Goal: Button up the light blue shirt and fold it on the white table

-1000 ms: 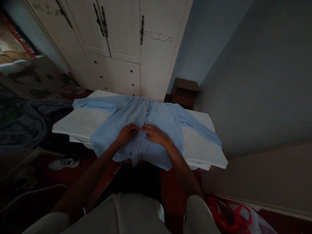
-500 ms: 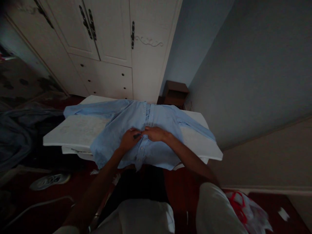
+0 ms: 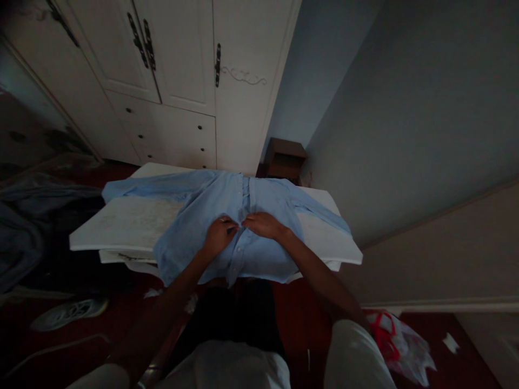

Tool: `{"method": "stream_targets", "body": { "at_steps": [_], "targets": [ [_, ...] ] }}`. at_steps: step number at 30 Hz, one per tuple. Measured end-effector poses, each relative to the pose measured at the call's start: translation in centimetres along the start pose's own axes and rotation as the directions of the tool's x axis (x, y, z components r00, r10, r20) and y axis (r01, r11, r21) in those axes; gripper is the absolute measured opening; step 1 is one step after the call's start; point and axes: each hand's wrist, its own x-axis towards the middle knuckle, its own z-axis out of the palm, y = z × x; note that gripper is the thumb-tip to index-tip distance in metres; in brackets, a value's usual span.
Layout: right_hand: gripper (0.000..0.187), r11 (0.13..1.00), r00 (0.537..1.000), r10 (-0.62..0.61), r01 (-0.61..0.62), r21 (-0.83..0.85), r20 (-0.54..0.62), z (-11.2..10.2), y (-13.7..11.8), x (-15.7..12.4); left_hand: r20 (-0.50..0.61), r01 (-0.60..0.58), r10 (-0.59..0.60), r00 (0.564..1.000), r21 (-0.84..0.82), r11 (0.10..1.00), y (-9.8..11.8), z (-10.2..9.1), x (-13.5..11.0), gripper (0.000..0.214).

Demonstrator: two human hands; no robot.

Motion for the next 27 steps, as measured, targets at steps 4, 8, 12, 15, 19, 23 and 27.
{"method": "stream_targets", "body": {
  "at_steps": [4,8,12,15,19,23,27],
  "targets": [
    [0.019,1.000,0.995,-0.015,0.015,0.004,-0.100,0.6,0.1,-0.1,0.030,0.031,-0.033,0.999,0.051,0.998,0.7,-0.4,0.2,0.021],
    [0.023,0.997,0.982,-0.029,0.042,0.062,-0.188,1.8,0.3,0.4,0.110,0.015,-0.029,0.993,0.130,0.991,1.3,-0.8,0.9,0.024],
    [0.028,0.993,0.980,-0.118,0.117,-0.020,-0.163,3.3,0.9,0.8,0.169,-0.049,0.027,0.985,0.127,0.991,1.1,-0.9,1.6,0.023],
    [0.025,0.991,0.977,-0.135,0.132,-0.026,-0.164,4.6,1.3,0.7,0.212,-0.105,0.081,0.974,0.103,0.989,0.5,-1.2,1.9,0.022],
    [0.020,0.994,0.966,-0.076,0.094,0.059,-0.246,6.1,1.4,0.1,0.270,-0.177,0.158,0.950,0.048,0.983,-0.5,-1.8,2.4,0.021],
    [0.019,0.986,0.951,-0.031,0.080,0.149,-0.307,6.4,1.3,-0.5,0.322,-0.269,0.253,0.912,0.005,0.963,-1.1,-2.2,3.2,0.020],
    [0.020,0.985,0.947,0.005,0.050,0.165,-0.322,6.1,1.2,-0.6,0.371,-0.335,0.295,0.880,0.047,0.941,-1.3,-2.3,3.8,0.016]
  ]
}}
